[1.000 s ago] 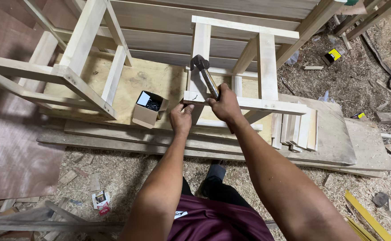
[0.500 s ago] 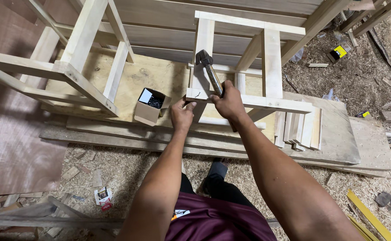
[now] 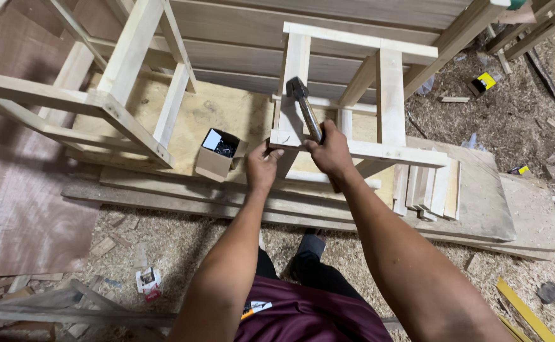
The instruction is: The person assembles a wooden frame by positioning a rectangular frame onto a larger structure and securing it with nails. They use a hammer to drive nails into the frame, repeatedly adjusting the frame's position to ensure alignment.
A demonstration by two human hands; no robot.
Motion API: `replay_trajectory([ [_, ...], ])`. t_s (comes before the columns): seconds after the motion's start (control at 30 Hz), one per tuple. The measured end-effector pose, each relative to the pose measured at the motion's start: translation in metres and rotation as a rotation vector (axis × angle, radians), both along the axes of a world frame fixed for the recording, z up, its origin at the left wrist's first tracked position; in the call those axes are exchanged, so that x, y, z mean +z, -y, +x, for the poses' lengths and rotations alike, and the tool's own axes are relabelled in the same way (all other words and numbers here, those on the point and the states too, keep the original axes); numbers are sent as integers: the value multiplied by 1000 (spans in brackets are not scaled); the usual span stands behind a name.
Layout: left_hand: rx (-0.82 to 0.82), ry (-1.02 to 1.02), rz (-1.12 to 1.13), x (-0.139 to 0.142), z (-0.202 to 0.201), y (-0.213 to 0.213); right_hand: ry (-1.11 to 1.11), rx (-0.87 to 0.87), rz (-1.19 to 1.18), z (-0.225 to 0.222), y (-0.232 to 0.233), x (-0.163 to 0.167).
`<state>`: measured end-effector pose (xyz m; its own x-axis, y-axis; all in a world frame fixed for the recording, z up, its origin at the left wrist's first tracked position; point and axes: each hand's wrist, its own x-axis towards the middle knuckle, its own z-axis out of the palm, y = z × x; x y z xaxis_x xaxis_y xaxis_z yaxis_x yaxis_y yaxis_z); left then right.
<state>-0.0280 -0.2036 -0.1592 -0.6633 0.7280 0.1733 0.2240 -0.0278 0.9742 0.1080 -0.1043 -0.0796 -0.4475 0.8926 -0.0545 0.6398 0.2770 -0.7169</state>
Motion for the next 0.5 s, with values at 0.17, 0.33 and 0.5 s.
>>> replay_trajectory([
  [0.17, -19, -415, -331, 23, -13, 7, 9, -30, -21, 2, 1, 4],
  [0.33, -227, -810, -562, 50, -33, -10, -69, -21, -50, 3, 1, 5],
  [0.5, -487, -900, -855, 67, -40, -27, -28, -20, -3, 3, -3, 0],
])
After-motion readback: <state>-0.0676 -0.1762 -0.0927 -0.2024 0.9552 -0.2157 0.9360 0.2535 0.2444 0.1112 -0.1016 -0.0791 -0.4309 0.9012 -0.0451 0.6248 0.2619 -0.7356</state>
